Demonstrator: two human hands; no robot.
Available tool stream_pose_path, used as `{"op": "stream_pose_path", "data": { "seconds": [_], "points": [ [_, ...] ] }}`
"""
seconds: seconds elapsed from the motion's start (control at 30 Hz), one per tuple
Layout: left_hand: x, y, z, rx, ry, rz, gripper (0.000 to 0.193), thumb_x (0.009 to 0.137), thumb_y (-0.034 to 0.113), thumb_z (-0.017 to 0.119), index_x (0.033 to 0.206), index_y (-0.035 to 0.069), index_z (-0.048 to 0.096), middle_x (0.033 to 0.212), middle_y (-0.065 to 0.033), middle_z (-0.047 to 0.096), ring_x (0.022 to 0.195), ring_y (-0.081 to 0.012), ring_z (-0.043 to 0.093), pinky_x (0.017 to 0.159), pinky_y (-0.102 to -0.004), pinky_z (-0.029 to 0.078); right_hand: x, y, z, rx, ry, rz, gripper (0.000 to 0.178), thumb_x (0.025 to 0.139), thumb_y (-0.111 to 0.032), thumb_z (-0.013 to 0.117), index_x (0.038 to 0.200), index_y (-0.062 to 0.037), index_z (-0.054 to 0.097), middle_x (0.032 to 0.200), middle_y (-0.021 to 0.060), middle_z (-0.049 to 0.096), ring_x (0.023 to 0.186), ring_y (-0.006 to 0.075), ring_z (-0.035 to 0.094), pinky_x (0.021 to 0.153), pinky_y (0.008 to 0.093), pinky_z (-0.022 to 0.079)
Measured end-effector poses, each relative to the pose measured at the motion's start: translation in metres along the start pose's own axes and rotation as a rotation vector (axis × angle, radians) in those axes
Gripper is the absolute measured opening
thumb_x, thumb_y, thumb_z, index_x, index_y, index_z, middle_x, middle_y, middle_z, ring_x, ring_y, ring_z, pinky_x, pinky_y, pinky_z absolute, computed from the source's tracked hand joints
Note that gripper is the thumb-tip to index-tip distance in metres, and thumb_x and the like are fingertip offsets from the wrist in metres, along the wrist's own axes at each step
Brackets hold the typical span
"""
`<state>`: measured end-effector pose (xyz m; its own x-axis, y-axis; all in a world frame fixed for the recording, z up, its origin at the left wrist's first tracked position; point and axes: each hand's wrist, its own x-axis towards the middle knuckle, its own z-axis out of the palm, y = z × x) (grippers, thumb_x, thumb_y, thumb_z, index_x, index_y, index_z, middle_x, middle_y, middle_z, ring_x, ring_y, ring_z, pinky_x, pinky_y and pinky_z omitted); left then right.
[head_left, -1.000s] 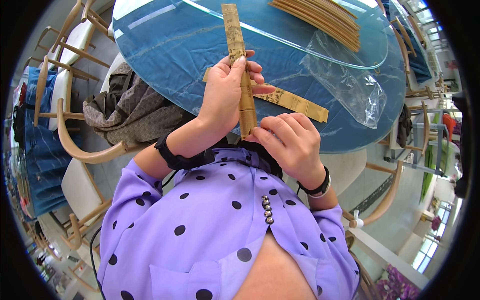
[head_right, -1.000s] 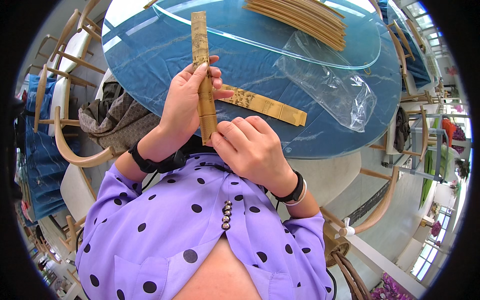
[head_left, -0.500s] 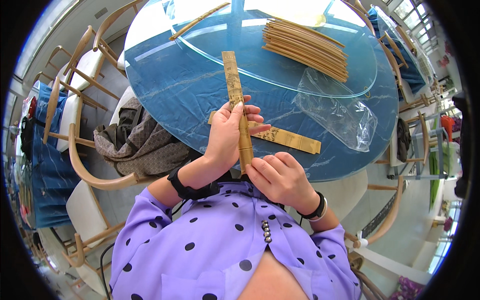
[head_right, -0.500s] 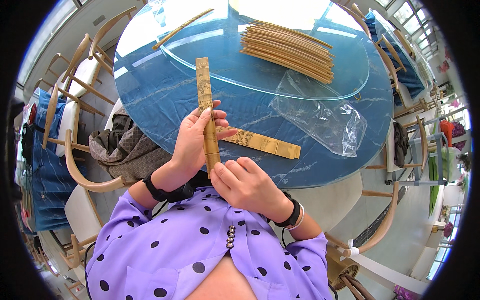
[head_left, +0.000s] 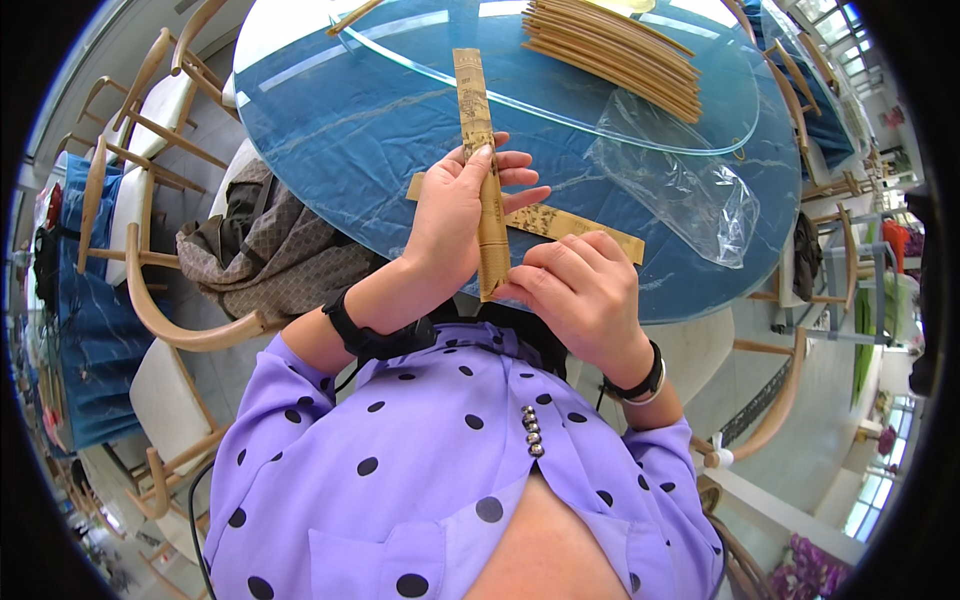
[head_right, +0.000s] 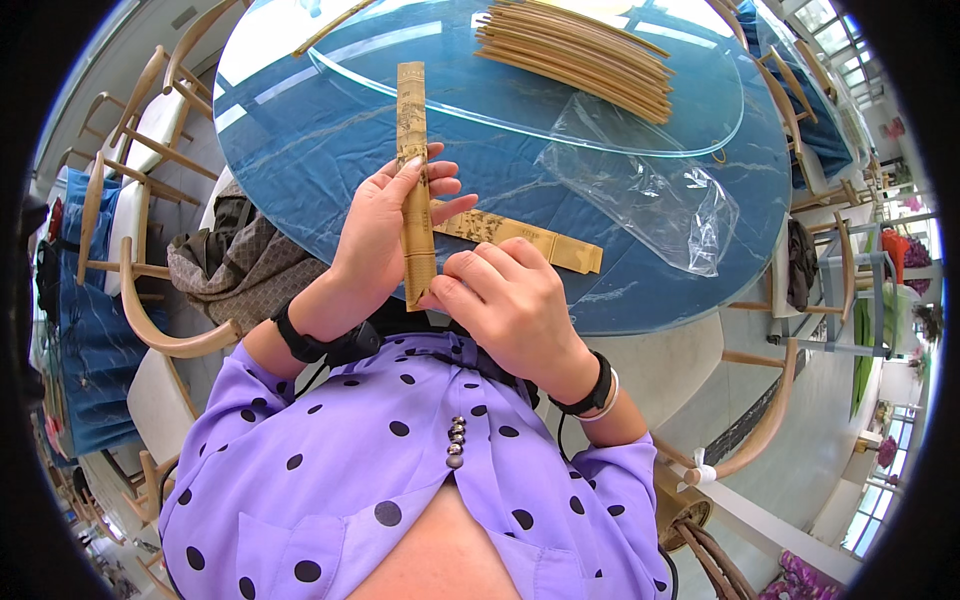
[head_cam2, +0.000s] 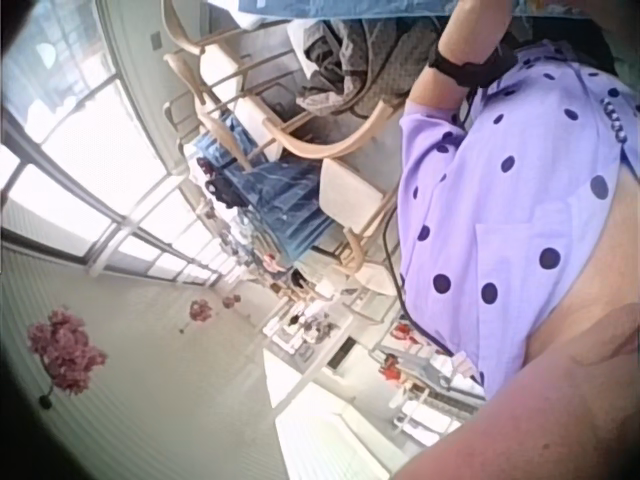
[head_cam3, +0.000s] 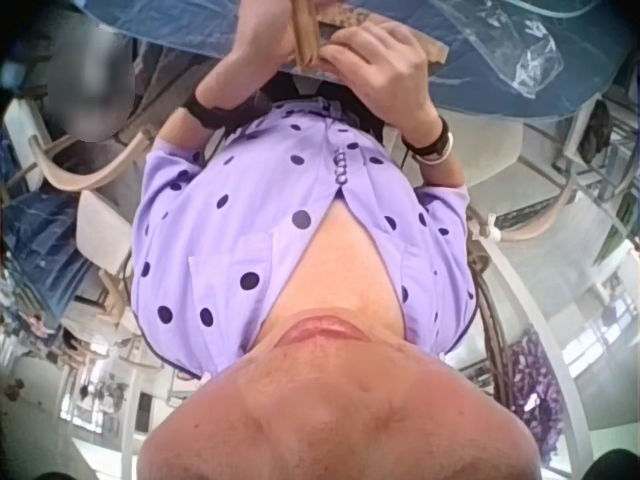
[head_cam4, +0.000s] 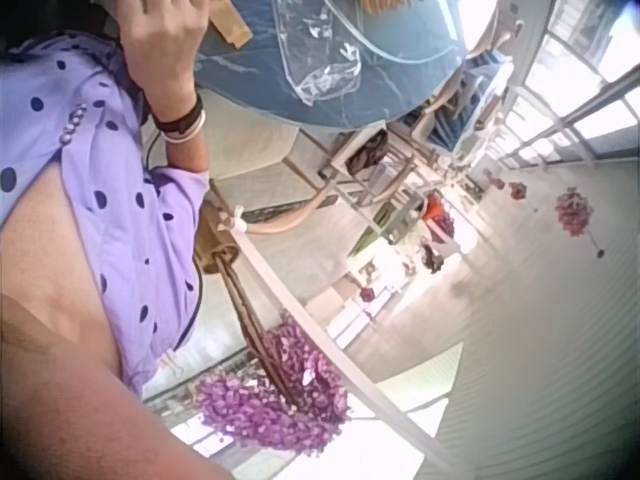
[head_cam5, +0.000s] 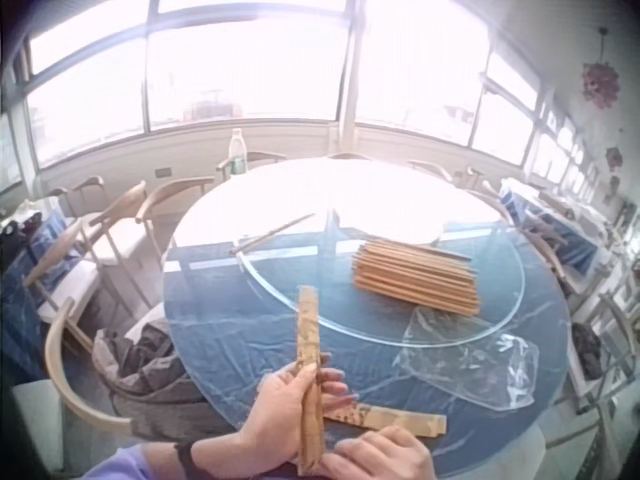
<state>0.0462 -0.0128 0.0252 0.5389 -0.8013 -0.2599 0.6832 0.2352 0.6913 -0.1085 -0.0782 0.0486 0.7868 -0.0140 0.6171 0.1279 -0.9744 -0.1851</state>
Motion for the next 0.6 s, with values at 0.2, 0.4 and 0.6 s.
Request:
{"op": "stream_pose_path", "data": {
  "seconds": [0.2, 0.4, 0.6],
  "points": [
    [-0.003, -0.003, 0.001, -0.051, 0.035, 0.042, 0.028, 0.110, 0.018, 0.039, 0.128, -0.002, 0.047, 0.109, -0.0160, 0.062, 0.092, -0.0192, 0.068, 0.087, -0.0421, 0.063, -0.003, -0.008, -0.003, -0.129, -0.046, 0.008, 0.021, 0.074, -0.022, 0.081, 0.082, -0.0081, 0.067, 0.080, 0.0002, 0.064, 0.071, 0.0172, 0.061, 0.067, 0.0323, 0.043],
    [-0.008, -0.005, 0.002, -0.035, 0.017, 0.031, 0.028, 0.110, 0.016, 0.038, 0.131, 0.000, 0.046, 0.107, -0.0115, 0.061, 0.087, -0.0148, 0.065, 0.084, -0.0398, 0.064, 0.002, -0.009, -0.004, -0.092, -0.069, 0.015, 0.020, 0.075, -0.022, 0.080, 0.081, -0.0090, 0.067, 0.081, -0.0003, 0.064, 0.072, 0.0164, 0.061, 0.069, 0.0324, 0.043],
    [0.021, 0.043, -0.006, 0.299, -0.229, 0.130, 0.034, 0.109, 0.016, 0.043, 0.139, 0.001, 0.048, 0.098, -0.0021, 0.059, 0.073, -0.0056, 0.055, 0.063, -0.0267, 0.056, 0.004, 0.001, -0.015, 0.033, -0.060, 0.032, 0.024, 0.079, -0.025, 0.080, 0.077, -0.0090, 0.063, 0.078, 0.0014, 0.061, 0.069, 0.0164, 0.060, 0.064, 0.0305, 0.044]
  ]
}}
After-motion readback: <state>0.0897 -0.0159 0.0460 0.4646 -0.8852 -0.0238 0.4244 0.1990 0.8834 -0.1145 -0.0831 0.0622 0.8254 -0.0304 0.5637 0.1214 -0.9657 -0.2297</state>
